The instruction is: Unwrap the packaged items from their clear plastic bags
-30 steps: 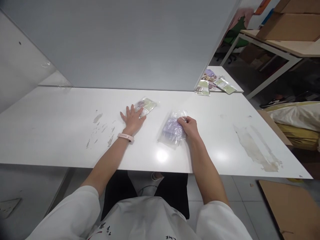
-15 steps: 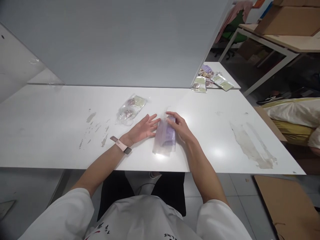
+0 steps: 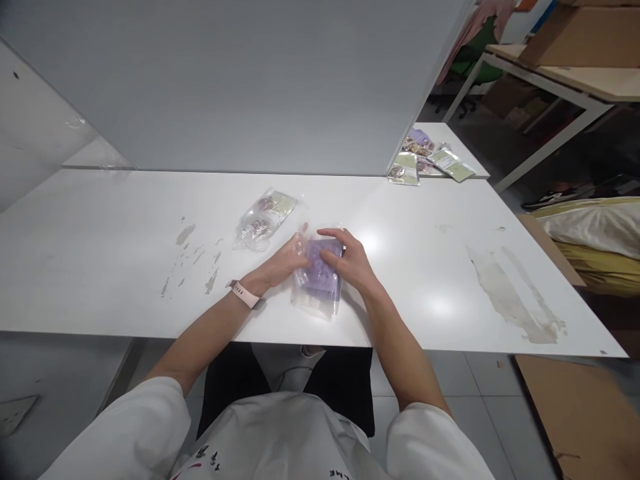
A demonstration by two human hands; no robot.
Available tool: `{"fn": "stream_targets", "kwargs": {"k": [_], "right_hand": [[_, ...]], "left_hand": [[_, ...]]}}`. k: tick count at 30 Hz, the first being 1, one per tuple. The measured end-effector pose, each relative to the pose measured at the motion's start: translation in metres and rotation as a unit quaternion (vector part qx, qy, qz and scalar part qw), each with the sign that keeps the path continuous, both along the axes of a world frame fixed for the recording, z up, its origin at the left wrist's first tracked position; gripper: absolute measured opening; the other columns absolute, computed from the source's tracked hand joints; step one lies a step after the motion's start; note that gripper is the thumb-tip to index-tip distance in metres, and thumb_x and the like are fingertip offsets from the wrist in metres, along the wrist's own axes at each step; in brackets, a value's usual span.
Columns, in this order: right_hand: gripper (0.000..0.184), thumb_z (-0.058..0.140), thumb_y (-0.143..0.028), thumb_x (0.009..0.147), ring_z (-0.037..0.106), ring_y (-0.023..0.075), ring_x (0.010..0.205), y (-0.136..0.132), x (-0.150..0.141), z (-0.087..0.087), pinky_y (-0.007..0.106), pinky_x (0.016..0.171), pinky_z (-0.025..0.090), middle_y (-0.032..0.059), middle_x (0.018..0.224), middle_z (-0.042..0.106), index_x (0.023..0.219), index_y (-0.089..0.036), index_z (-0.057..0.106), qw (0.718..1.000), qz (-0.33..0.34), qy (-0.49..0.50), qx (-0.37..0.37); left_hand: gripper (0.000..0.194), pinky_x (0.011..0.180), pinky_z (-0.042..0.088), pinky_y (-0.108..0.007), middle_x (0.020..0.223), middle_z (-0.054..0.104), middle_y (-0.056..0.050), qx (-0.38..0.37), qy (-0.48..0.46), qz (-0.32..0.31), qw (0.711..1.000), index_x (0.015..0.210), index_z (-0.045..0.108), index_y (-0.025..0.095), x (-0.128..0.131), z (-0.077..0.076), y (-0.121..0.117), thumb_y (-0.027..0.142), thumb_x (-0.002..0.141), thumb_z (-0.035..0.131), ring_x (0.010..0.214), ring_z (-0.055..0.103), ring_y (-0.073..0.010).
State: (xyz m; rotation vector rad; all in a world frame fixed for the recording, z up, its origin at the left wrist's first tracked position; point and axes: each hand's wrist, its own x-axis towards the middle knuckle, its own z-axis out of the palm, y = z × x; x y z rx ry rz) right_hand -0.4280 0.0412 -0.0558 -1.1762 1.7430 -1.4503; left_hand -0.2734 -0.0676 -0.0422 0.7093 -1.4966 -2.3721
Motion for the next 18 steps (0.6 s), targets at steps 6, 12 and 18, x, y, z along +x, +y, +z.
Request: {"fn": "stream_targets", "kwargs": {"k": [6, 12, 18], "right_hand": [[0.047, 0.088, -0.034, 0.061, 0.063, 0.0178, 0.087, 0.008, -0.044, -0.017, 0.038, 0.084, 0.054, 0.0024, 0.105, 0.068, 0.106, -0.026, 0.074, 0.985, -0.056, -0.162, 0.001], [0.054, 0.08, -0.045, 0.067, 0.058, 0.0271, 0.11, 0.008, -0.048, -0.027, 0.047, 0.094, 0.052, 0.0094, 0.127, 0.06, 0.116, -0.026, 0.07, 0.979, -0.195, 0.029, 0.049], [0.057, 0.051, -0.065, 0.091, 0.04, 0.0296, 0.142, 0.008, -0.009, -0.009, 0.055, 0.114, 0.037, 0.0069, 0.155, 0.043, 0.14, -0.035, 0.052, 0.994, -0.079, 0.072, 0.029]], "left_hand": [[0.077, 0.1, 0.057, -0.039, 0.132, 0.065, -0.019, 0.151, -0.005, 0.092, 0.984, 0.156, 0.032, 0.012, 0.0, -0.006, -0.028, -0.005, 0.083, 0.049, 0.116, 0.068, -0.0237], [0.072, 0.108, 0.052, -0.038, 0.139, 0.061, -0.016, 0.168, 0.025, 0.064, 0.983, 0.155, 0.034, 0.017, 0.001, -0.008, -0.032, -0.001, 0.087, 0.049, 0.124, 0.064, -0.024], [0.072, 0.113, 0.048, -0.043, 0.147, 0.055, -0.011, 0.192, 0.054, 0.056, 0.978, 0.157, 0.031, 0.022, 0.001, -0.004, -0.024, 0.002, 0.09, 0.047, 0.13, 0.059, -0.0245]]}}
